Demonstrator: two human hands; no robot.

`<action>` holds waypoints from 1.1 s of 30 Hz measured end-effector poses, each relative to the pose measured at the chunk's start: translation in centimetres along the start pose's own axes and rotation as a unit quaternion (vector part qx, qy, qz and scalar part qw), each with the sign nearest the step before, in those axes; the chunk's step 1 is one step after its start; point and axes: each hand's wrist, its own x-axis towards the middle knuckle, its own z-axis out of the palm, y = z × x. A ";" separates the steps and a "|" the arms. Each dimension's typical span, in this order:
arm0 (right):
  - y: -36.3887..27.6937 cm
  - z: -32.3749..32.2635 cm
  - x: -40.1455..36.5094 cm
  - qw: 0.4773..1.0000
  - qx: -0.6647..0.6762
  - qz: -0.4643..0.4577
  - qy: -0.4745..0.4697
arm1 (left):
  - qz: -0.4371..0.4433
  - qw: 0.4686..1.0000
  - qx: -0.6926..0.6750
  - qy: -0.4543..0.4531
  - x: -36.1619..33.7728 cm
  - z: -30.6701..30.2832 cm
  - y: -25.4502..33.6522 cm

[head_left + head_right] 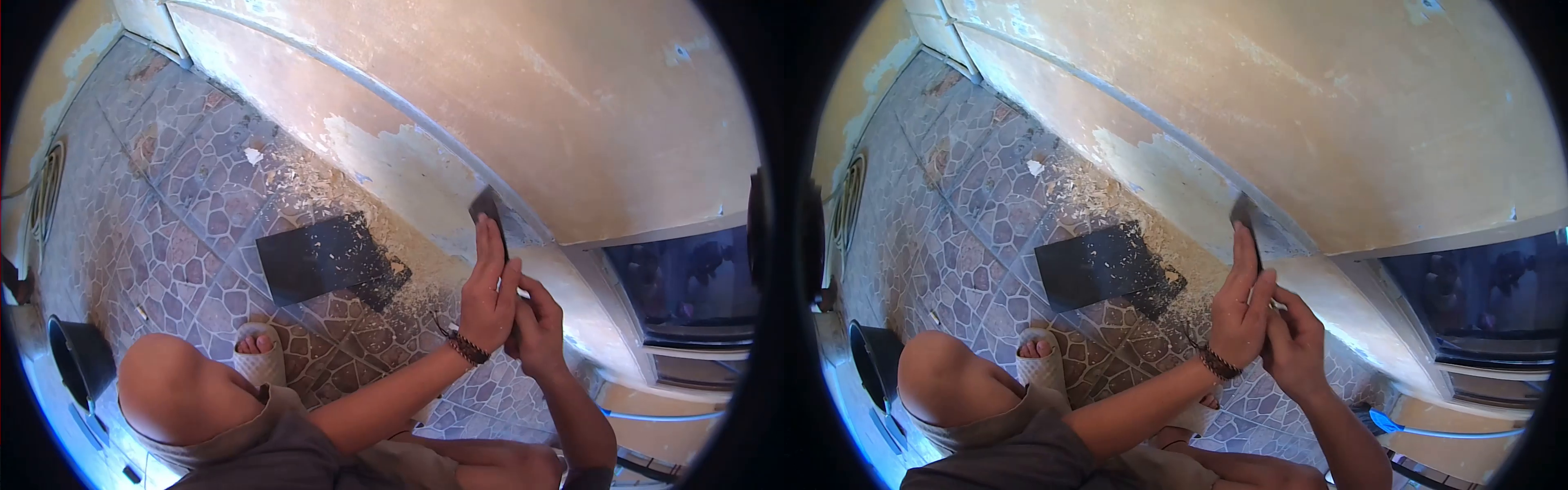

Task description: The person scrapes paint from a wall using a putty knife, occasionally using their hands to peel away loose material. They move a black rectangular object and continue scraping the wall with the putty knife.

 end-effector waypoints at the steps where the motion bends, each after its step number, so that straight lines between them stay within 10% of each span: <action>1: 1.9 0.9 1.2 0.998 0.009 -0.042 0.047 | -0.005 1.000 -0.001 0.001 0.3 -0.2 -0.2; 15: 1.2 3.7 5.9 0.986 -0.068 -0.154 0.008 | -0.033 0.997 0.047 0.052 2.9 -2.0 -2.2; 18: 3.2 -0.1 2.4 0.980 -0.137 -0.130 0.058 | 0.019 0.993 0.111 0.027 0.4 0.2 -2.2; 21: 2.5 -2.9 0.1 0.995 0.017 0.080 0.058 | 0.093 0.982 0.162 0.034 -1.0 2.2 -2.4; 24: 2.7 0.0 2.5 0.988 -0.090 -0.110 0.056 | 0.095 0.977 0.182 0.061 0.7 0.8 -3.0; 26: 1.3 1.2 3.2 0.996 -0.036 -0.067 0.036 | -0.062 0.996 0.059 0.023 1.7 -0.4 -1.1; 33: 2.3 -1.6 0.3 0.997 0.022 0.016 0.070 | 0.045 0.996 0.078 -0.017 -0.5 1.6 -1.2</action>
